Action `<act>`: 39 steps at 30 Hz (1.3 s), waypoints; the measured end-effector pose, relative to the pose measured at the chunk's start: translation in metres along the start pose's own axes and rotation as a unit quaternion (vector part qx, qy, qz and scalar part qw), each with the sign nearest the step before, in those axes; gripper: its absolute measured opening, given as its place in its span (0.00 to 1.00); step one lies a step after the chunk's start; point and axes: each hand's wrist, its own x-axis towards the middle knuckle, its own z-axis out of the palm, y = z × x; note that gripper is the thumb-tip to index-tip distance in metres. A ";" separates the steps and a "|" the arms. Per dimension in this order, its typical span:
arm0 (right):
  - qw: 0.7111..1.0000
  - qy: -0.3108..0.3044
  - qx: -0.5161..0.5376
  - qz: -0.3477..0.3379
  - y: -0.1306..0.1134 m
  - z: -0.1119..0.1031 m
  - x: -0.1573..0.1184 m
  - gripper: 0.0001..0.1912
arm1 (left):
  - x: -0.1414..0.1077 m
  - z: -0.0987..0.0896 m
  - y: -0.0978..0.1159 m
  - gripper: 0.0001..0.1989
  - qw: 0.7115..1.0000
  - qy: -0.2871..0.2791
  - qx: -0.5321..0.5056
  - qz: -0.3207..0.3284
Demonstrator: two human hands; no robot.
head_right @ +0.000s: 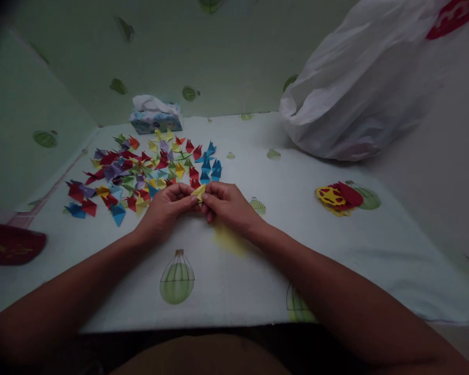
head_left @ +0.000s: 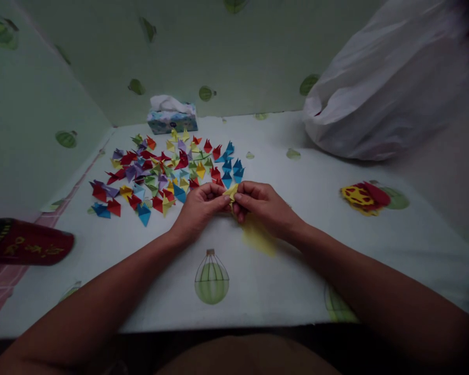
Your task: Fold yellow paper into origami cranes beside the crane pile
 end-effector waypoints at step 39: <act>0.999 0.000 0.032 0.028 0.007 0.001 0.004 0.09 | -0.001 0.000 0.005 0.14 0.998 -0.026 0.054 0.006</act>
